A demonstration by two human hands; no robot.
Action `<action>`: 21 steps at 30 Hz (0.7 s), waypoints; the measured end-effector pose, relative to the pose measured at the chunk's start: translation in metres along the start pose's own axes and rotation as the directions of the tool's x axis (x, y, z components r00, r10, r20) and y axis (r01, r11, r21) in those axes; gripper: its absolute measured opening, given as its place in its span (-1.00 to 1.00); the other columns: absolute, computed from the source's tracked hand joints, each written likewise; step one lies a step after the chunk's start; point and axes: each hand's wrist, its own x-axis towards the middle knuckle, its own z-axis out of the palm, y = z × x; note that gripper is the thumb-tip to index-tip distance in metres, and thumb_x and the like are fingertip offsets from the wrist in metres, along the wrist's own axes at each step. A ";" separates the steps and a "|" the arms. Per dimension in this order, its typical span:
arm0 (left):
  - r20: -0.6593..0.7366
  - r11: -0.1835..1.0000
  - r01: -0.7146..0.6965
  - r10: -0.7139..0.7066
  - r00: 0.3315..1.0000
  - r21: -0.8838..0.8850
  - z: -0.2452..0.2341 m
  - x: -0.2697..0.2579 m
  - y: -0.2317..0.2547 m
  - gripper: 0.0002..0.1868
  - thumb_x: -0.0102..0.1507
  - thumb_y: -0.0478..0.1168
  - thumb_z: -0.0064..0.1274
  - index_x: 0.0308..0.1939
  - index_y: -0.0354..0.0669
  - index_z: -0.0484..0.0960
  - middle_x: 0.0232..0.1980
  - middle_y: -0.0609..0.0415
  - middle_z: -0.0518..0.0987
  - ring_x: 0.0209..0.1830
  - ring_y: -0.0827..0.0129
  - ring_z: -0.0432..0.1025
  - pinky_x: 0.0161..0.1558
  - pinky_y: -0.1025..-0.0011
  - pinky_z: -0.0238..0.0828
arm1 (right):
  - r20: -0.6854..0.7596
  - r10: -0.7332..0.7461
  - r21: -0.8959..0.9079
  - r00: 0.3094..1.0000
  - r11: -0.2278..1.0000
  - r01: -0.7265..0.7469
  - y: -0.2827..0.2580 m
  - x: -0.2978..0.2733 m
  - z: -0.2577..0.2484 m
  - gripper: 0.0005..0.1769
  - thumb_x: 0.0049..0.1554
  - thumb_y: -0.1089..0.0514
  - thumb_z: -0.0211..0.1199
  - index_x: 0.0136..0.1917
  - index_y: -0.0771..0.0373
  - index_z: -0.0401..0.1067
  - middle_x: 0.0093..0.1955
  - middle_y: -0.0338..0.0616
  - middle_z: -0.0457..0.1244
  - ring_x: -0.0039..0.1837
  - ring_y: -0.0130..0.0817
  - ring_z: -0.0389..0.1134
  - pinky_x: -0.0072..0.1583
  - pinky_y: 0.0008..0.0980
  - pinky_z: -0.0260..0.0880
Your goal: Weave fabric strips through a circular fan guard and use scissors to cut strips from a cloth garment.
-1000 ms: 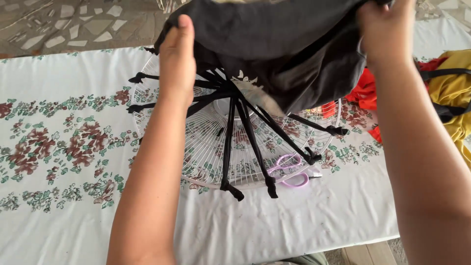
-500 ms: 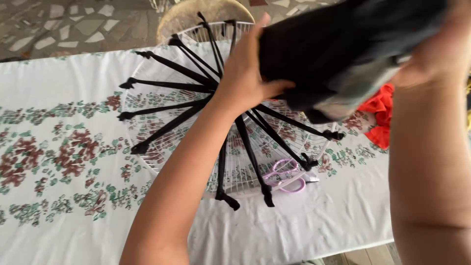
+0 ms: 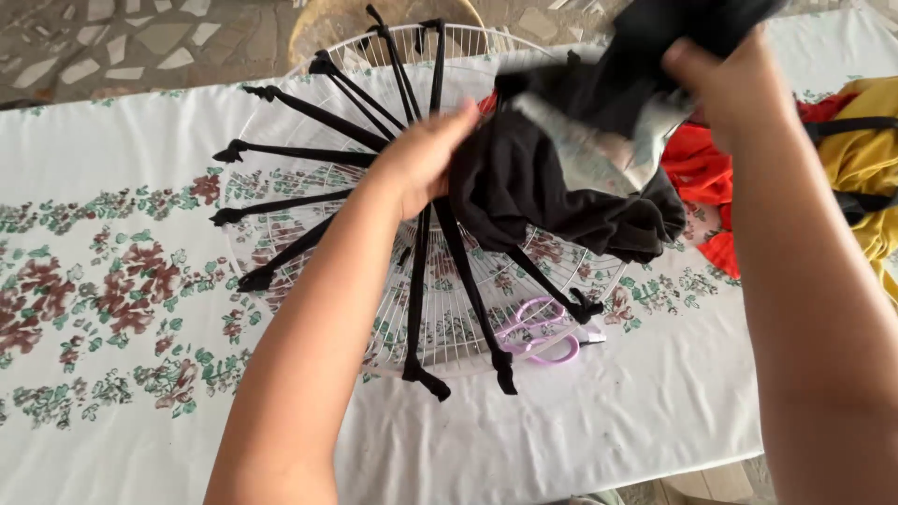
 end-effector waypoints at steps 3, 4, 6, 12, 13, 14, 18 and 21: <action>-0.037 0.934 0.060 -0.050 0.998 0.351 0.013 -0.019 -0.011 -0.59 0.22 -0.13 0.15 0.06 -0.32 0.71 -0.15 0.02 0.74 -0.29 0.47 0.57 -0.19 0.59 0.50 | 0.253 -0.196 -0.610 0.948 0.728 0.313 -0.068 -0.037 0.029 -0.36 0.12 0.17 0.51 0.37 0.48 0.38 0.34 0.35 0.20 0.39 0.29 0.13 0.34 0.24 0.23; -0.040 0.935 0.066 -0.056 0.998 0.348 0.017 -0.020 -0.006 -0.59 0.22 -0.13 0.15 0.06 -0.32 0.71 -0.15 0.02 0.74 -0.29 0.47 0.57 -0.19 0.59 0.50 | 0.257 -0.191 -0.607 0.947 0.731 0.312 -0.101 -0.057 0.039 -0.36 0.12 0.17 0.51 0.37 0.48 0.38 0.34 0.35 0.20 0.39 0.29 0.13 0.34 0.24 0.23; 0.029 0.953 -0.138 0.135 0.990 0.269 0.025 -0.019 0.004 -0.46 0.37 -0.06 -0.18 0.41 -0.14 0.37 -0.18 0.11 0.61 -0.29 0.44 0.54 -0.27 0.52 0.56 | 0.377 0.498 -0.749 0.781 0.660 -0.059 -0.165 -0.099 0.055 -0.06 -0.08 -0.24 0.43 0.54 -0.14 0.32 0.06 0.04 0.45 -0.11 -0.04 0.51 -0.09 -0.11 0.52; 0.068 0.609 -0.725 0.749 0.659 0.322 0.031 -0.056 0.040 -0.79 0.50 -0.13 -0.24 0.10 -0.14 0.38 -0.28 0.24 0.41 -0.42 0.57 0.16 -0.35 0.54 0.06 | 0.256 -0.244 -0.715 0.935 0.604 0.353 -0.103 -0.108 0.039 -0.57 0.04 0.41 0.34 0.21 0.37 0.58 0.03 0.05 0.42 -0.14 -0.03 0.41 -0.09 -0.17 0.45; 0.065 0.607 -0.725 0.751 0.657 0.325 0.026 -0.064 0.049 -0.79 0.50 -0.13 -0.24 0.10 -0.14 0.38 -0.28 0.24 0.41 -0.42 0.57 0.16 -0.35 0.54 0.06 | 0.257 -0.249 -0.713 0.934 0.604 0.357 -0.094 -0.098 0.020 -0.57 0.04 0.41 0.34 0.21 0.37 0.58 0.03 0.05 0.42 -0.14 -0.03 0.41 -0.09 -0.17 0.45; -0.050 0.713 -0.694 0.700 0.712 0.100 0.021 -0.071 0.057 -0.67 0.40 -0.26 -0.03 0.24 -0.16 0.34 -0.07 0.01 0.53 -0.24 0.41 0.38 -0.21 0.50 0.36 | 0.154 -0.389 -0.618 0.908 0.679 0.396 -0.085 -0.088 0.001 -0.56 0.17 0.58 0.31 0.33 0.54 0.53 0.06 0.15 0.39 -0.07 -0.11 0.36 -0.07 -0.24 0.36; -0.270 0.596 -0.669 0.623 0.734 -0.443 -0.004 -0.063 0.077 -0.64 0.17 -0.39 0.24 -0.01 -0.59 0.60 0.00 -0.33 0.66 -0.04 0.02 0.59 0.09 0.18 0.58 | 0.337 -0.504 -0.805 0.795 -0.592 -0.033 0.083 0.004 -0.115 -0.71 0.53 0.02 0.06 0.40 -0.28 0.49 0.14 -0.68 0.35 -0.06 -0.65 0.34 0.09 -0.73 0.34; -0.379 0.394 -0.671 0.598 0.706 -0.629 -0.050 -0.024 0.050 -0.78 0.30 -0.31 0.07 -0.07 -0.45 0.61 -0.05 -0.08 0.66 -0.08 0.31 0.53 0.09 0.38 0.43 | 0.279 -0.541 -0.955 0.793 -0.240 0.172 -0.010 -0.007 -0.055 -0.78 0.44 0.10 0.27 0.32 0.03 0.58 0.07 -0.36 0.42 -0.14 -0.40 0.38 -0.04 -0.51 0.39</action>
